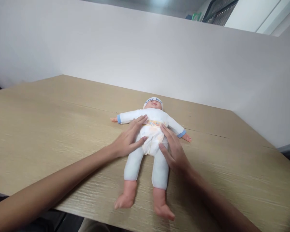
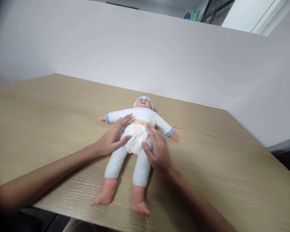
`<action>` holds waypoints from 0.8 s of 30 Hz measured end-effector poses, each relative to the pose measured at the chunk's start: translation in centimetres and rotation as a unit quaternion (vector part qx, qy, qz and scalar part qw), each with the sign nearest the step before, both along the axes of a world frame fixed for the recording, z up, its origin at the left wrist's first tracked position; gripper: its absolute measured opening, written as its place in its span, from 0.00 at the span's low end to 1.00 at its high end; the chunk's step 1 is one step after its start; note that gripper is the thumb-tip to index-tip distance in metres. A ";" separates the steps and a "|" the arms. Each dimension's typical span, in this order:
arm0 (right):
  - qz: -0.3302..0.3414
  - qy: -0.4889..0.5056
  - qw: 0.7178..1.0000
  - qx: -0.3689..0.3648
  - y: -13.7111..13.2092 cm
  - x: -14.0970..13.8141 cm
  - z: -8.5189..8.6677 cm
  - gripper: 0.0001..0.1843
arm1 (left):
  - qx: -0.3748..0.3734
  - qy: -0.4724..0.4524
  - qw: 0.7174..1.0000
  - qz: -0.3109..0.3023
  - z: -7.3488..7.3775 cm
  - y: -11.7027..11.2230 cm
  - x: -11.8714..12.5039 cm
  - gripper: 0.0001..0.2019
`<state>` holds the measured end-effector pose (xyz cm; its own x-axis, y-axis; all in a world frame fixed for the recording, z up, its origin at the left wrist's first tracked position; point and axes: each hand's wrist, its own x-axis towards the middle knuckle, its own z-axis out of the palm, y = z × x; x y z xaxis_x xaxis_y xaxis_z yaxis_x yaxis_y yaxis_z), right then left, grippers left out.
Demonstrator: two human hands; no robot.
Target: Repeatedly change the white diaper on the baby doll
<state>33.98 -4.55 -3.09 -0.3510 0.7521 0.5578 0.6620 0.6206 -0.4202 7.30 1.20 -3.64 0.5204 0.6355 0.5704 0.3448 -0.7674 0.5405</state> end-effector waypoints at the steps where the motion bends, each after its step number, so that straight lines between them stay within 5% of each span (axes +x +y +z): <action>1: 0.007 -0.006 1.000 -0.005 0.1 0.1 -0.2 0.34 | -0.002 0.010 1.000 0.004 -0.2 -0.2 -0.5 0.37; 10: 0.010 -0.052 0.999 0.007 1.1 0.3 0.9 0.32 | 0.017 0.065 0.997 0.028 0.0 0.1 -0.7 0.31; 15: -0.017 -0.020 0.998 0.059 -4.2 -1.6 3.1 0.26 | 0.065 0.035 0.996 0.053 1.9 -4.0 -1.4 0.26; 18: 0.063 -0.051 0.997 -0.006 -8.0 -2.6 3.4 0.11 | 0.068 0.113 0.991 -0.023 2.2 -7.2 -1.9 0.12; 20: 0.085 -0.095 0.991 -0.052 -9.2 -2.7 3.0 0.06 | 0.054 0.190 0.978 -0.063 1.9 -8.4 -2.1 0.11; 24: -0.041 -0.105 0.991 -0.073 -8.0 -1.8 1.7 0.05 | -0.031 0.190 0.981 -0.027 1.1 -7.6 -2.2 0.09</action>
<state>32.16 -12.53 -1.43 -0.3817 0.8501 0.3629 0.7899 0.5039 -0.3494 5.11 -6.38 -2.50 0.7214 0.6290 0.2897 0.4909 -0.7596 0.4267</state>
